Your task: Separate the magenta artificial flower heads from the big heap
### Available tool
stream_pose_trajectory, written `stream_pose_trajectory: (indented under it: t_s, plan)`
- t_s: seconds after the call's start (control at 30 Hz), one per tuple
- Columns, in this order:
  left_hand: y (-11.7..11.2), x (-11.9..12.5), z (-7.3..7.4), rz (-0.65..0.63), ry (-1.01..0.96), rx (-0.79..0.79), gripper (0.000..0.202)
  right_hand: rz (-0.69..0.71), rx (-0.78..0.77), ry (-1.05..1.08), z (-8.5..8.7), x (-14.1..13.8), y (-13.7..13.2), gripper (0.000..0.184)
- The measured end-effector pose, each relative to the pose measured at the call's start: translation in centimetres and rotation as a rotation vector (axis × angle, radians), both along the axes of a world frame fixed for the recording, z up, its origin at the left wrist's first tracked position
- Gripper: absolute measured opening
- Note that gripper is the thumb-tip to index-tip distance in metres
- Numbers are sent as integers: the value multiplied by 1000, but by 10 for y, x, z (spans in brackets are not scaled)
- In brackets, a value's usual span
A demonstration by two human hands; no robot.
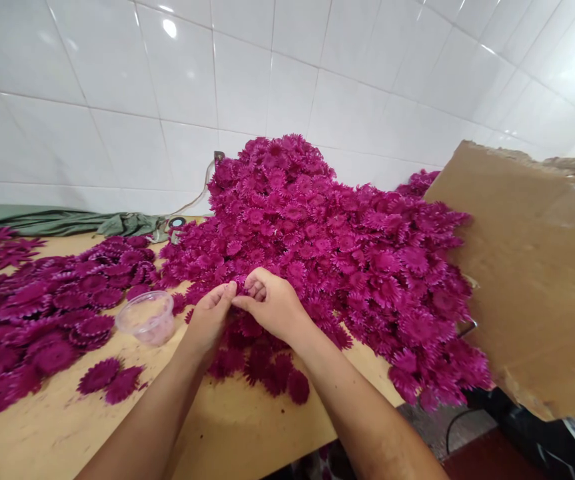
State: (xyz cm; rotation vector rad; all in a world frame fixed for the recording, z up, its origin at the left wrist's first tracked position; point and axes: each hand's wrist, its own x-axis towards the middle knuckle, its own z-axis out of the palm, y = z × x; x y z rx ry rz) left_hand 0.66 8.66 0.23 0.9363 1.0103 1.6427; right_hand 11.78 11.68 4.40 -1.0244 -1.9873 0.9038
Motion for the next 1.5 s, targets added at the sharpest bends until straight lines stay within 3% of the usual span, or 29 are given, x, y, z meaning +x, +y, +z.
stream_pose_trajectory:
  t_s: [0.1, 0.23, 0.33, 0.4, 0.5, 0.63, 0.73, 0.83, 0.97, 1.03, 1.23, 1.33, 1.43, 1.5]
  plan:
    - [-2, 3, 3, -59, -39, 9, 32, -106, 168, -47, -2, 1, 0, 9]
    - [-4, 5, 7, 17, -11, -40, 27, -216, 269, -22, -1, 4, 6, 12]
    - [-5, 5, 9, 69, 60, -67, 16, -422, 279, 154, 6, 17, 28, 10]
    - [-6, 6, 10, 83, 74, -81, 13, -537, 198, 329, 11, 29, 46, 10]
    - [-7, 8, 10, 51, 37, -72, 17, -463, 98, 405, 10, 39, 63, 16]
    - [-6, 9, 6, -16, 48, -57, 22, -279, -2, 336, -2, 30, 60, 23]
    - [-4, 6, 3, 42, 97, -50, 11, -319, 97, 223, -7, 20, 49, 25]
    - [-2, 2, 2, 81, 117, -60, 21, -315, 206, 123, -3, 13, 31, 28]
    - [-1, 0, 2, 96, 101, -62, 31, -11, 19, 4, 2, 4, 5, 17]
    - [-1, 0, 2, 83, 79, -67, 33, 69, -41, -24, 3, 1, 1, 11]
    - [-3, 3, 1, -44, -25, -8, 31, 9, -58, -28, 4, 7, 7, 6]
    - [-4, 6, 4, -74, 16, -22, 25, -43, 31, -94, 0, 8, 7, 10]
    - [-5, 7, 6, 5, 61, -21, 16, -211, 236, -161, -4, 9, 14, 19]
    - [-6, 7, 6, 54, 52, -17, 13, -388, 261, -137, -3, 14, 27, 24]
